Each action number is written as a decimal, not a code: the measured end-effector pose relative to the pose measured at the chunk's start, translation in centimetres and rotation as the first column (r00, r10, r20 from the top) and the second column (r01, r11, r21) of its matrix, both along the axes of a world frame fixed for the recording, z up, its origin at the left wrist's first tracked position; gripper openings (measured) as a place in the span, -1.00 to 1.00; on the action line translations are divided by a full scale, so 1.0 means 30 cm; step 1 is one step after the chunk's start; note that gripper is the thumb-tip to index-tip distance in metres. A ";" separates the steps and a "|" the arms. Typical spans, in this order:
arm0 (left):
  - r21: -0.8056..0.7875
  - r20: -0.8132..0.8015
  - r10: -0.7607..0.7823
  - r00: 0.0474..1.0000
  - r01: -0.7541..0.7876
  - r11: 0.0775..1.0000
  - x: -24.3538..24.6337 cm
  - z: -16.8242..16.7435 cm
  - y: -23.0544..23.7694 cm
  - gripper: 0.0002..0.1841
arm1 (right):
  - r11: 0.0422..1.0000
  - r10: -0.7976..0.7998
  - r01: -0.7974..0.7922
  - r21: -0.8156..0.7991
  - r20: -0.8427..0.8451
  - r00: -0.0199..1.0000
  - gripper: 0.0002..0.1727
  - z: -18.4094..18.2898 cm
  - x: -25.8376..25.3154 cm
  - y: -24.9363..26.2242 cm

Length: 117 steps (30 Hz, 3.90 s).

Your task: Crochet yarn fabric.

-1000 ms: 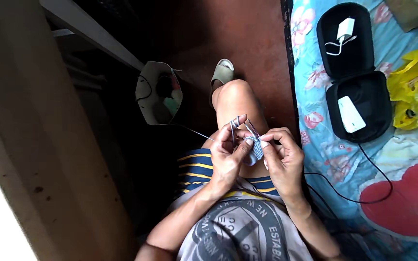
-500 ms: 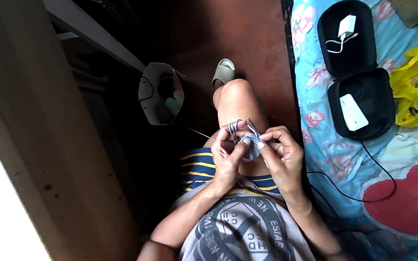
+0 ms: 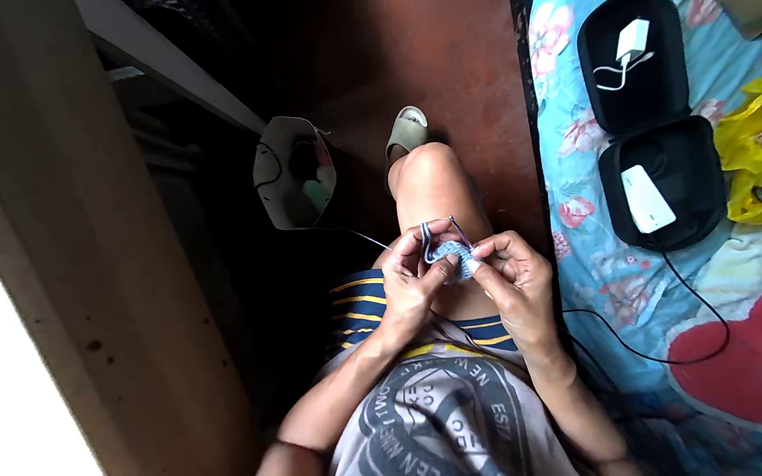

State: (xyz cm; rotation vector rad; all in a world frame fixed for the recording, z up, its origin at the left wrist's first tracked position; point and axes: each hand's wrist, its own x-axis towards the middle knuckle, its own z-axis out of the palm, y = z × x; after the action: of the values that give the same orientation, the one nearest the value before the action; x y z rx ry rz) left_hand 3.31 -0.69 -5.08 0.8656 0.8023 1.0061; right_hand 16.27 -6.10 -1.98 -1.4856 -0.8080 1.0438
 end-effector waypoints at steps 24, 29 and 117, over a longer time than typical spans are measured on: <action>-0.183 0.092 -0.039 0.995 0.055 0.981 0.007 0.014 0.012 -0.44 | 1.000 0.016 -0.012 -0.022 0.201 0.980 -0.85 0.000 -0.016 -0.004; -0.225 0.127 -0.059 0.990 0.087 0.971 -0.001 0.014 0.018 -0.47 | 0.999 0.023 -0.013 -0.051 0.205 0.979 -0.86 -0.001 -0.009 0.003; -0.258 0.047 0.028 0.999 -0.015 0.966 0.029 0.017 -0.004 -0.42 | 1.000 -0.017 0.007 0.021 0.549 0.836 -0.89 -0.037 -0.023 -0.001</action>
State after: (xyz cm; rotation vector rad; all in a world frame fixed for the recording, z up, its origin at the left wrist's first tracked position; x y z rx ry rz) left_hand 4.19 -0.82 -4.58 0.6076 0.8788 0.9149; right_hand 15.60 -6.13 -3.08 -1.8023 -1.2022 0.5871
